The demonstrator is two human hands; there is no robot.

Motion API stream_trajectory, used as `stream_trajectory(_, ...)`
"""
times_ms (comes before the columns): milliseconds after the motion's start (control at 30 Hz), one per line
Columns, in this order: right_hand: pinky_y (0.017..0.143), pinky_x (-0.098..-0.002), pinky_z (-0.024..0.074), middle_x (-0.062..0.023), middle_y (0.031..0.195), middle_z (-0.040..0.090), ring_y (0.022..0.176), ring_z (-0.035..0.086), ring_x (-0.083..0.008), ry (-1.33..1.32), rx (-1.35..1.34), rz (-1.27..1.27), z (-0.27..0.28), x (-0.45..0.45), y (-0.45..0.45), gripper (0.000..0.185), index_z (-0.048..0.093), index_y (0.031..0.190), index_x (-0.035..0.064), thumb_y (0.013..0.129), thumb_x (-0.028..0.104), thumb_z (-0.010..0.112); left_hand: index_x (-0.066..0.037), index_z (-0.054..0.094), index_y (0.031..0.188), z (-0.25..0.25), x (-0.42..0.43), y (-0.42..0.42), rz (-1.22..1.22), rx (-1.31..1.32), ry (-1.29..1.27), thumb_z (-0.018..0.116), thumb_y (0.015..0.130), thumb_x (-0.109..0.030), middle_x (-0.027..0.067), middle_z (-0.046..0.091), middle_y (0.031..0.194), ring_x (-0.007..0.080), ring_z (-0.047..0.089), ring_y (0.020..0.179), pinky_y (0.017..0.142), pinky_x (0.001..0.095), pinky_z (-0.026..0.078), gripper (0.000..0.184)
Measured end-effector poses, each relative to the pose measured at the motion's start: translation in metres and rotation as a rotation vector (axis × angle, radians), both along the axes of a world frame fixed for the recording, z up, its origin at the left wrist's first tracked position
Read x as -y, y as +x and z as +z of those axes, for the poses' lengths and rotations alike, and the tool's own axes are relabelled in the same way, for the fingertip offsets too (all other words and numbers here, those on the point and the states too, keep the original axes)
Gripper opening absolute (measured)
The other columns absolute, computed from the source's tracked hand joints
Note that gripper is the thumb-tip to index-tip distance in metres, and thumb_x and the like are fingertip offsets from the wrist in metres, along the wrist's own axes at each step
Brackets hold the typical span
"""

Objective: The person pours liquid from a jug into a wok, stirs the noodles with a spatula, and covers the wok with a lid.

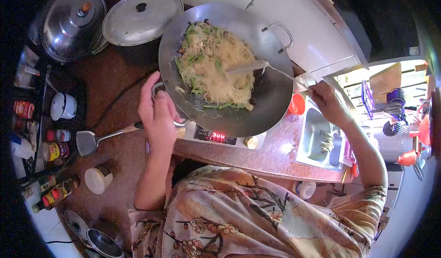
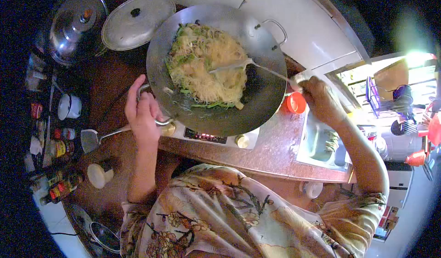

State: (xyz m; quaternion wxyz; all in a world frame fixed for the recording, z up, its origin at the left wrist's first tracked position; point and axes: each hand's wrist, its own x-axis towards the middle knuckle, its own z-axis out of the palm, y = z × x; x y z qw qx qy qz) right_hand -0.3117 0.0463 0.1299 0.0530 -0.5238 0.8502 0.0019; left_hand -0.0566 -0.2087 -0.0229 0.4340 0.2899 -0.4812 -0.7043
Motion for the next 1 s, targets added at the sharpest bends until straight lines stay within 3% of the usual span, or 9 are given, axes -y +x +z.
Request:
stream_trajectory(67, 0.07, -0.0428, 0.0474, -0.0171, 0.085, 0.06, 0.082, 0.059, -0.0362, -0.092, -0.062, -0.064, -0.006, 0.002, -0.023, 0.013, 0.059, 0.09, 0.0014, 0.079, 0.009, 0.059, -0.004, 0.047, 0.127, 0.009, 0.011, -0.003, -0.014, 0.007, 0.007, 0.042, 0.093, -0.009, -0.0043, 0.034, 0.056, 0.0039, 0.03, 0.044, 0.038, 0.0195, 0.029, 0.035)
stream_trajectory(167, 0.064, -0.0458, 0.0481, -0.0136, 0.071, 0.062, 0.07, 0.062, -0.035, 0.266, -0.499, -0.125, 0.02, 0.039, -0.015, 0.018, 0.06, 0.08, 0.0057, 0.082, 0.023, 0.059, -0.004, 0.047, 0.127, 0.011, 0.022, -0.003, -0.055, 0.025, 0.035, 0.041, 0.094, -0.01, -0.0045, 0.033, 0.056, 0.0036, 0.03, 0.045, 0.037, 0.0195, 0.03, 0.034)
stream_trajectory(300, 0.066, -0.0457, 0.0477, -0.0141, 0.079, 0.062, 0.074, 0.06, -0.033, 0.369, -0.572, -0.063, 0.034, 0.055, -0.058, 0.022, 0.063, 0.08, 0.0069, 0.084, 0.028, 0.059, -0.004, 0.047, 0.127, 0.007, 0.03, -0.004, -0.068, 0.021, 0.041, 0.041, 0.094, -0.011, -0.0043, 0.033, 0.055, 0.0038, 0.03, 0.044, 0.037, 0.0199, 0.031, 0.034)
stream_trajectory(333, 0.07, -0.0439, 0.0487, -0.012, 0.088, 0.063, 0.08, 0.061, -0.0306, 0.538, -0.567, -0.148, 0.033, 0.067, -0.069, 0.024, 0.064, 0.082, 0.0073, 0.083, 0.031, 0.059, -0.003, 0.046, 0.127, 0.008, 0.032, -0.003, -0.086, 0.019, 0.05, 0.039, 0.094, -0.008, -0.0033, 0.037, 0.056, 0.0039, 0.032, 0.044, 0.038, 0.0207, 0.033, 0.034)
stream_trajectory(433, 0.075, -0.0422, 0.0486, -0.0109, 0.091, 0.064, 0.086, 0.062, -0.0298, 0.624, -0.527, -0.232, -0.005, 0.091, -0.103, 0.028, 0.064, 0.083, 0.0079, 0.083, 0.035, 0.058, 0.0, 0.045, 0.126, 0.007, 0.035, -0.002, -0.105, 0.025, 0.035, 0.037, 0.093, -0.005, -0.0021, 0.04, 0.057, 0.0039, 0.034, 0.044, 0.039, 0.0215, 0.036, 0.034)
stream_trajectory(500, 0.075, -0.047, 0.0521, -0.0169, 0.087, 0.064, 0.084, 0.064, -0.0358, 0.498, -0.292, -0.193, -0.035, 0.109, -0.113, 0.033, 0.064, 0.084, 0.0034, 0.086, 0.034, 0.05, 0.0, 0.045, 0.127, 0.008, 0.035, -0.003, -0.107, 0.035, 0.013, 0.036, 0.093, -0.005, -0.0021, 0.04, 0.057, 0.0039, 0.034, 0.044, 0.039, 0.0216, 0.036, 0.035)
stream_trajectory(600, 0.074, -0.0482, 0.0516, -0.0184, 0.084, 0.064, 0.081, 0.064, -0.0365, 0.296, -0.222, 0.001, -0.07, 0.122, -0.095, 0.036, 0.064, 0.086, 0.0049, 0.087, 0.037, 0.048, -0.005, 0.047, 0.128, 0.007, 0.032, -0.005, -0.059, 0.046, 0.02, 0.041, 0.094, -0.01, -0.0042, 0.034, 0.054, 0.0041, 0.03, 0.043, 0.036, 0.0206, 0.033, 0.035)
stream_trajectory(833, 0.056, -0.0437, 0.0479, -0.0111, 0.058, 0.059, 0.059, 0.06, -0.0324, 0.197, -0.577, 0.021, 0.013, 0.097, -0.034, 0.027, 0.061, 0.07, 0.009, 0.085, 0.032, 0.058, -0.005, 0.047, 0.128, 0.004, 0.033, -0.005, -0.065, 0.028, 0.024, 0.042, 0.092, -0.01, -0.0052, 0.033, 0.054, 0.0037, 0.029, 0.042, 0.035, 0.0204, 0.031, 0.036)
stream_trajectory(1000, 0.06, -0.042, 0.0523, -0.0134, 0.071, 0.065, 0.068, 0.066, -0.0299, 0.39, -0.802, -0.033, 0.024, 0.121, -0.08, 0.023, 0.066, 0.08, 0.0082, 0.086, 0.028, 0.056, -0.004, 0.047, 0.128, 0.007, 0.032, -0.006, -0.048, 0.054, 0.051, 0.041, 0.092, -0.009, -0.0051, 0.033, 0.054, 0.0038, 0.029, 0.042, 0.036, 0.0205, 0.03, 0.037)
